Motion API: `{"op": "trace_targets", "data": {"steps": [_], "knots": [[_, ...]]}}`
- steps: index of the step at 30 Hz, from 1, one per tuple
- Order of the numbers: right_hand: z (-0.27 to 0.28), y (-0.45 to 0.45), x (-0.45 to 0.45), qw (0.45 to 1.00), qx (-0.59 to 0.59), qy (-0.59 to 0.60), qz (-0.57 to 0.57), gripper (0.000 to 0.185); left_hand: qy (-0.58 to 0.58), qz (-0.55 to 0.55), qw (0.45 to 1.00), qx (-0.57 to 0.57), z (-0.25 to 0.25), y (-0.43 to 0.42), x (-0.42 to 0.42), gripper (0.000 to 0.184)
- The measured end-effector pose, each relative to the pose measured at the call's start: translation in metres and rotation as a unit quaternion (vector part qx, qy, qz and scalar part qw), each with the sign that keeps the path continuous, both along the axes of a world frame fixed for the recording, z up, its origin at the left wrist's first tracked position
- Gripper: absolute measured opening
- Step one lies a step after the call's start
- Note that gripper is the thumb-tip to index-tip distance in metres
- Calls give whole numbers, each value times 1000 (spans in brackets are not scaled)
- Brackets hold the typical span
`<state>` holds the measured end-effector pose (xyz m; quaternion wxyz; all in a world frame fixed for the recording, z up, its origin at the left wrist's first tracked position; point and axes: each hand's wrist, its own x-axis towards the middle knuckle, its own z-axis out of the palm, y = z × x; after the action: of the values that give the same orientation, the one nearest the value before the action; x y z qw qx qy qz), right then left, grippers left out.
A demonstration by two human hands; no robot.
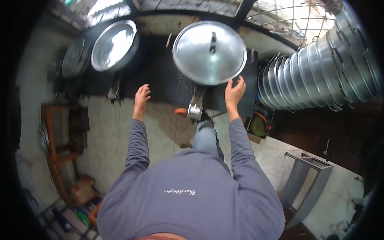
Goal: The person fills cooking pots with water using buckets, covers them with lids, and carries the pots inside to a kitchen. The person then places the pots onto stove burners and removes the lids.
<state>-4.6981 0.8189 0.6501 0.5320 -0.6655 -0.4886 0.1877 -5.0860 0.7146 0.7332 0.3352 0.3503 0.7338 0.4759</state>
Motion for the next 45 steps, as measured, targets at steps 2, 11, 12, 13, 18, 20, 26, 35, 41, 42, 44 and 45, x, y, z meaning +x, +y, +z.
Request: {"op": "trace_targets", "data": {"steps": [2,11,12,13,18,20,26,35,41,42,44,45], "knots": [[-1,-45,-18,999,-29,-16,31,47,-13,9,1000,12,-11,-85,-22,41],[49,5,-41,989,-48,-49,133,57,-159,319,920,-167,-138,-542,-81,61],[59,27,-42,988,-60,-19,141,61,-173,345,901,-196,-148,-574,-79,62],[65,52,-43,989,-72,-49,119,62,-193,375,889,-177,-160,-601,-76,60],[106,135,-62,985,-122,-42,116,70,-247,478,839,-82,-174,-597,-53,57],[111,150,-68,983,-87,-106,120,73,-255,448,855,-50,-168,-573,-30,53],[109,162,-108,948,-93,-275,128,70,-172,255,940,-151,-148,-552,8,48],[124,173,-94,970,-40,-232,54,38,-210,398,867,-215,-143,-569,-26,39],[140,196,-43,954,83,-275,83,37,-192,390,891,-134,-115,-508,-78,40],[143,199,-44,953,48,-284,97,39,-187,398,890,-120,-113,-499,-89,39],[122,214,-40,947,139,-269,105,40,-177,363,906,-126,-106,-490,-110,37],[142,198,-55,942,117,-308,62,39,-163,323,922,-136,-104,-489,-118,35]]}}
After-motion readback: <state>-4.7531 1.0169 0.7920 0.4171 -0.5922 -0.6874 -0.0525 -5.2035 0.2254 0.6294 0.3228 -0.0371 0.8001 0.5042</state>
